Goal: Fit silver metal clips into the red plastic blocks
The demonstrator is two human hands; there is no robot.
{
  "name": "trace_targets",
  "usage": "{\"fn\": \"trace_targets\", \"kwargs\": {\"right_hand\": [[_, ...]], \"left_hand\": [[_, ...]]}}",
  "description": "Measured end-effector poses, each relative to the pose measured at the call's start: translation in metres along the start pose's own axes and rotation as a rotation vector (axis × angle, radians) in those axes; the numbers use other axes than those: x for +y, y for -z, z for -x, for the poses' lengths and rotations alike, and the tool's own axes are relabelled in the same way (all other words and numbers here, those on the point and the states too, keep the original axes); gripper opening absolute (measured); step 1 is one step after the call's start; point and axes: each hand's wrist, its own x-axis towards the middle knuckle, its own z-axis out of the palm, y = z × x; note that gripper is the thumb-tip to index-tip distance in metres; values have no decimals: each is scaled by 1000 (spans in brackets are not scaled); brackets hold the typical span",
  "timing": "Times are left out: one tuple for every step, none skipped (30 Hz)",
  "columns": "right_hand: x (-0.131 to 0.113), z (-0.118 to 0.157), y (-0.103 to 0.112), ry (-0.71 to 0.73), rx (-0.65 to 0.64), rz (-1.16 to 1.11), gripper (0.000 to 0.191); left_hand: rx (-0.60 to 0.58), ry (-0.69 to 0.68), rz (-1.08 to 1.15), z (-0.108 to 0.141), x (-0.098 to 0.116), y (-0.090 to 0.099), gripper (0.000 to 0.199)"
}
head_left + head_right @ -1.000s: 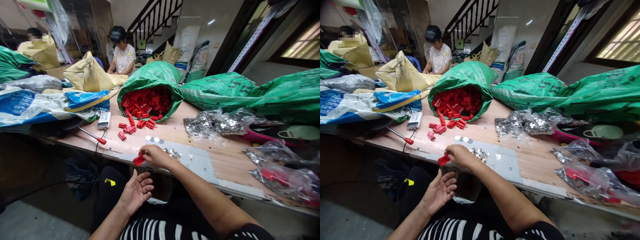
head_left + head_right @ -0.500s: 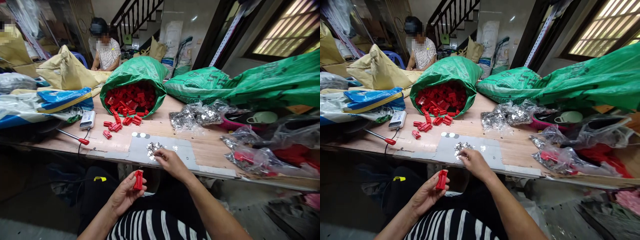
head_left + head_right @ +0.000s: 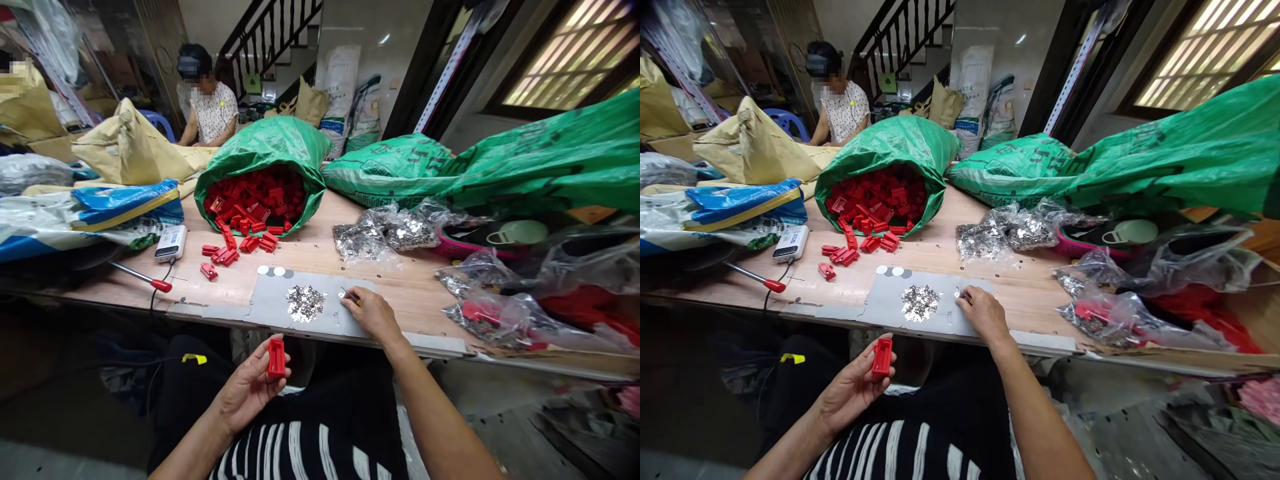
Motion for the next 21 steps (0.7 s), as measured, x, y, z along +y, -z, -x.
{"fn": "trace_targets", "kwargs": {"right_hand": [[-1, 0, -1, 0, 0, 20, 14], [-1, 0, -1, 3, -1, 32, 15], [0, 1, -1, 6, -3, 39, 17], [1, 1, 0, 6, -6, 43, 18], [3, 1, 1, 3, -7, 43, 18], [5, 1, 2, -2, -6, 39, 19], [7, 1, 4, -5, -4, 33, 19], [10, 2, 6, -7, -2, 24, 20], [12, 4, 7, -7, 1, 14, 21], [14, 5, 9, -6, 2, 7, 22], [16, 7, 11, -7, 4, 2, 22], [18, 9, 12, -9, 8, 0, 23], [20, 10, 13, -18, 12, -2, 23], [21, 12, 14, -32, 17, -9, 22], [23, 14, 15, -53, 25, -19, 22], [24, 15, 16, -76, 35, -35, 21], [25, 16, 16, -100, 43, -59, 21], [26, 16, 16, -118, 46, -99, 21], [25, 17, 16, -124, 46, -156, 22], [22, 17, 15, -110, 40, -229, 23], [18, 18, 15, -77, 23, -316, 25]], "left_hand": [[2, -5, 6, 0, 2, -1, 51], [3, -12, 14, 1, 4, -2, 51], [4, -22, 24, 1, 6, -3, 52], [4, -31, 36, 1, 9, -4, 52], [1, -39, 50, 2, 10, -5, 51], [-2, -46, 65, 1, 12, -6, 50], [-7, -48, 81, 1, 13, -6, 48], [-12, -47, 96, 1, 13, -7, 47], [-16, -42, 110, 1, 13, -7, 45], [-23, -35, 122, 0, 12, -8, 44], [-29, -28, 131, 0, 11, -8, 43], [-36, -22, 137, -1, 11, -8, 42], [-42, -19, 142, -1, 10, -9, 41], [-46, -18, 146, -1, 10, -9, 40], [-47, -20, 148, -1, 10, -10, 39], [-47, -22, 150, -1, 10, -10, 39], [-44, -26, 152, 0, 10, -10, 39], [-40, -29, 152, 0, 10, -11, 39], [-35, -31, 151, 0, 10, -11, 39], [-30, -32, 148, 1, 11, -11, 39], [-25, -29, 143, 1, 11, -11, 38]]}}
